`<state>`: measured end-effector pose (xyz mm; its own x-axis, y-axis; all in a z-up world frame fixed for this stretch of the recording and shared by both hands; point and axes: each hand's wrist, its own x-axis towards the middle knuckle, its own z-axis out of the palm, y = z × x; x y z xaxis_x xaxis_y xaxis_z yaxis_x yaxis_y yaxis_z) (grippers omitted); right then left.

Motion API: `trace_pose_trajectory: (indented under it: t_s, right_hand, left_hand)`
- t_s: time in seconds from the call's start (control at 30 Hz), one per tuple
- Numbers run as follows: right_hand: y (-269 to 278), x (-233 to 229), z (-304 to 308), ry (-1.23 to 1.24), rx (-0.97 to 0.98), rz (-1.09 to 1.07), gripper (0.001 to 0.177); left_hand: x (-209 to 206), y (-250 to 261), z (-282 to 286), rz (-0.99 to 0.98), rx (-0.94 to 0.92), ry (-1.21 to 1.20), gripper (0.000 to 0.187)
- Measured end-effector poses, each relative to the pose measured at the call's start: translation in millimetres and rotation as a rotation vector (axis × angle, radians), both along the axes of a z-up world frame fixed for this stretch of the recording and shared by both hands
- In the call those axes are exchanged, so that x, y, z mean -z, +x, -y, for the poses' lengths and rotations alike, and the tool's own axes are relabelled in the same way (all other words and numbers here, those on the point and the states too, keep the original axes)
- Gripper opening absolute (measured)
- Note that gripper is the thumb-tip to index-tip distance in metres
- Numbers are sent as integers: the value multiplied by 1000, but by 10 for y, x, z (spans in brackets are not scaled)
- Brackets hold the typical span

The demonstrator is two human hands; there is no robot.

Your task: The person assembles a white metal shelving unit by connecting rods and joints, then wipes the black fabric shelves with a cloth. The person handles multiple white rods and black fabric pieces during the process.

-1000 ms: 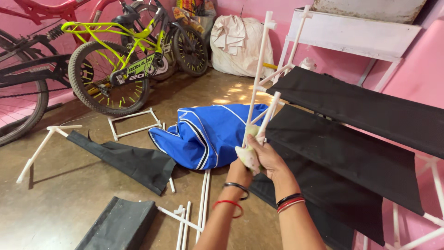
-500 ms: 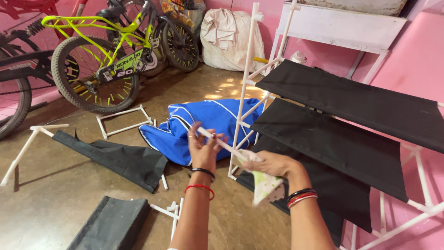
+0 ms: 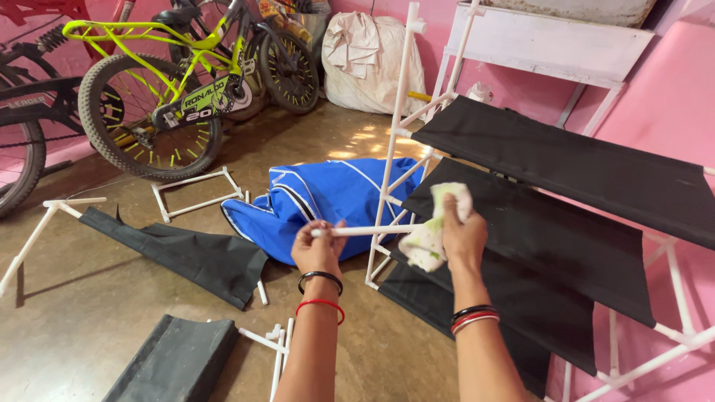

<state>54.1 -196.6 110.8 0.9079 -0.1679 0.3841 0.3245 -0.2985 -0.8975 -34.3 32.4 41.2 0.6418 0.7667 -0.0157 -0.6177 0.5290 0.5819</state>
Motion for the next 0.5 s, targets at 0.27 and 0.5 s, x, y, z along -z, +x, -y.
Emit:
trace_pose_trajectory:
  t_s: [0.27,0.5]
  right_hand:
    - [267,121,2,1106,-13,-474,63]
    - [97,-68,-67,994,-422,-214,40]
  left_hand:
    - [-61,-139,235,-669,341,778,18]
    - [-243,-237,628,-1014,220,1112,62]
